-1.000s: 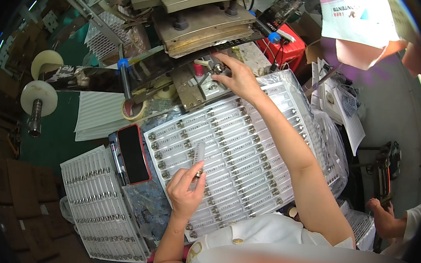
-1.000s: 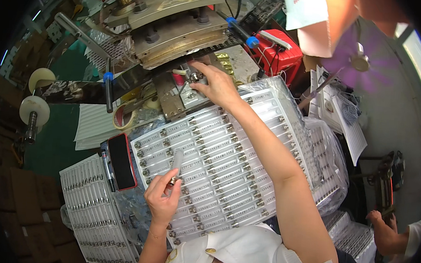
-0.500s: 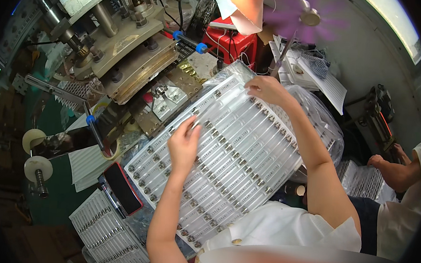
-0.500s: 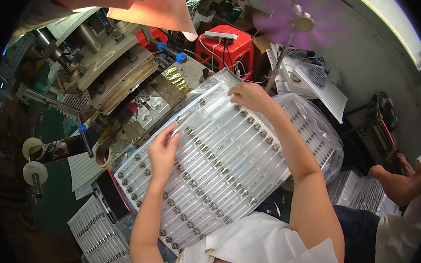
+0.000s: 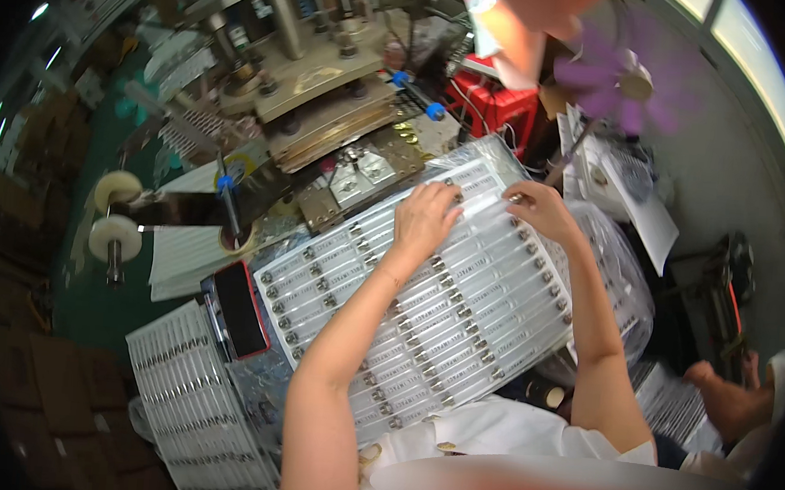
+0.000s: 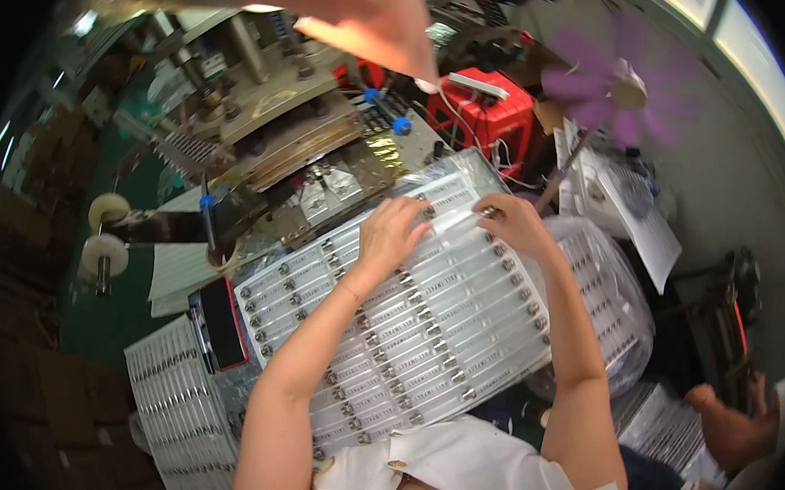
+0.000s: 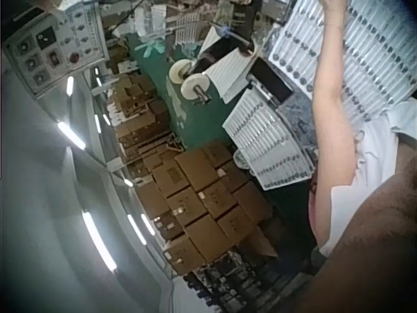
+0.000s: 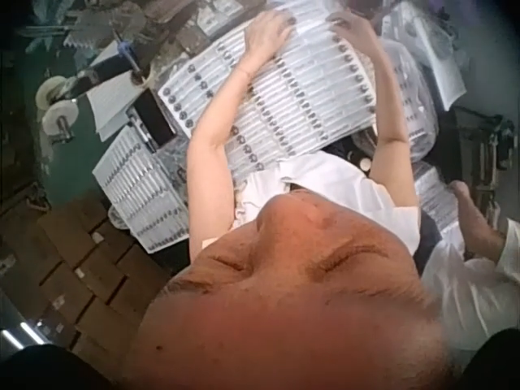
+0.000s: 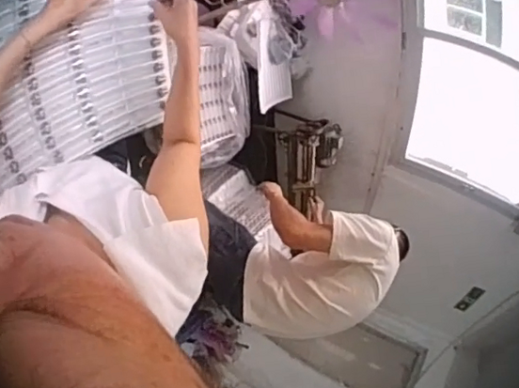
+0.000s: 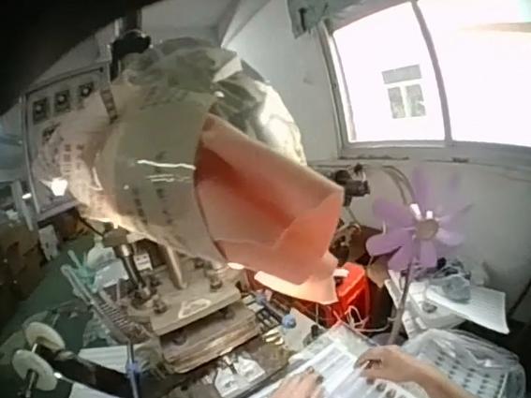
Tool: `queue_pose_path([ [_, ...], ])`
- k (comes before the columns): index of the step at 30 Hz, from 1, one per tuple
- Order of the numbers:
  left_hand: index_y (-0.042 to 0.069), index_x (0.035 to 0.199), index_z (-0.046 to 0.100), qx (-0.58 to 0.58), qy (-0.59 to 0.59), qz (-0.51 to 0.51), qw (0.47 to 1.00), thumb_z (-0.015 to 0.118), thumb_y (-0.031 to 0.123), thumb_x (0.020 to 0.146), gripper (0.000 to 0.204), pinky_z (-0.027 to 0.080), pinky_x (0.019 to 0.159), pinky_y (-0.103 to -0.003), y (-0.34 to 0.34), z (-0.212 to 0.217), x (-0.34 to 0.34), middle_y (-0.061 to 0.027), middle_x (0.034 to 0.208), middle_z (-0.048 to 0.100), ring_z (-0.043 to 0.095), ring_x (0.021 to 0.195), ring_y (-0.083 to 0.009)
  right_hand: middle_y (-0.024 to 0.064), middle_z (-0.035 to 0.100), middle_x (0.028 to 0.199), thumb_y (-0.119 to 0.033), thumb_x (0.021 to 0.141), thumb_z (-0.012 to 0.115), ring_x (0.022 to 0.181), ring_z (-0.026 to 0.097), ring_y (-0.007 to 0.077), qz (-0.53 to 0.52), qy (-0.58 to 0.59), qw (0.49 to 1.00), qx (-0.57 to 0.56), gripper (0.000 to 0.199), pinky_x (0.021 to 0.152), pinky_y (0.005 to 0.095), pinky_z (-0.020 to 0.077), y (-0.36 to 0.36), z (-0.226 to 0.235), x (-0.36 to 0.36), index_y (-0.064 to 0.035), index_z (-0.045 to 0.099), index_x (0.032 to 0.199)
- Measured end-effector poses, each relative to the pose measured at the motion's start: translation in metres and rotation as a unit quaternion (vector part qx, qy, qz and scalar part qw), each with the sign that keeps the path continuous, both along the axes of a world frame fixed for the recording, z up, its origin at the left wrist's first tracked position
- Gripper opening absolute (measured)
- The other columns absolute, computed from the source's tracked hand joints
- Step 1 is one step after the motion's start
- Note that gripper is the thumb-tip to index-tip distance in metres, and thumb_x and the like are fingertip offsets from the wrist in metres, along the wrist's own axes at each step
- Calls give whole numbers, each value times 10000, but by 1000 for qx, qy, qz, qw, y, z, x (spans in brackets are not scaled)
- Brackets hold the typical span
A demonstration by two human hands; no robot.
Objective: Assembling small metal components into plastic tubes and organizing them in a tray.
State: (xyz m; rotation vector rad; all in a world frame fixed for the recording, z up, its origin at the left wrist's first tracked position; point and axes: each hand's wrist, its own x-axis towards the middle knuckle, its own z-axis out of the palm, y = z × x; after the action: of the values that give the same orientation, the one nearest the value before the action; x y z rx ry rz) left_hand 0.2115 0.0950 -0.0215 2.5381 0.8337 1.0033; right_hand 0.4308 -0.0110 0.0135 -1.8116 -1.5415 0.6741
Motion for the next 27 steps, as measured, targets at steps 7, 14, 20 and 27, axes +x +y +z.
queue_pose_path([
  [7, 136, 963, 700, 49, -86, 48, 994, 707, 195, 773, 199, 504, 602, -328, 7, 23, -93, -57, 747, 649, 631, 680, -247, 25, 599, 1129, 110, 808, 588, 961, 561, 98, -24, 184, 970, 156, 454, 831, 219, 448, 7, -18, 14, -5, 554, 1245],
  [14, 178, 1072, 654, 154, -42, 102, 982, 670, 179, 798, 275, 509, 561, -340, 50, 54, -90, -46, 732, 634, 636, 667, -235, 36, 613, 1093, 2, 846, 628, 932, 566, 77, 47, 80, 984, 152, 328, 814, 213, 455, 42, 11, -33, 14, 600, 1172],
  [20, 155, 1027, 648, 254, 85, 139, 953, 639, 167, 807, 220, 523, 571, -344, 81, 51, -64, -46, 713, 622, 641, 673, -231, 45, 642, 1024, -42, 854, 642, 876, 582, 79, 26, 154, 972, 177, 283, 791, 209, 455, 40, 18, -58, 2, 630, 1133],
  [27, 103, 721, 609, 364, 173, 111, 908, 590, 63, 707, 46, 509, 530, -304, 69, 67, -60, -39, 662, 599, 635, 645, -186, 59, 659, 1008, -62, 838, 664, 819, 604, 85, -9, 112, 977, 183, 290, 755, 212, 472, 60, 28, -55, -11, 643, 1122],
])
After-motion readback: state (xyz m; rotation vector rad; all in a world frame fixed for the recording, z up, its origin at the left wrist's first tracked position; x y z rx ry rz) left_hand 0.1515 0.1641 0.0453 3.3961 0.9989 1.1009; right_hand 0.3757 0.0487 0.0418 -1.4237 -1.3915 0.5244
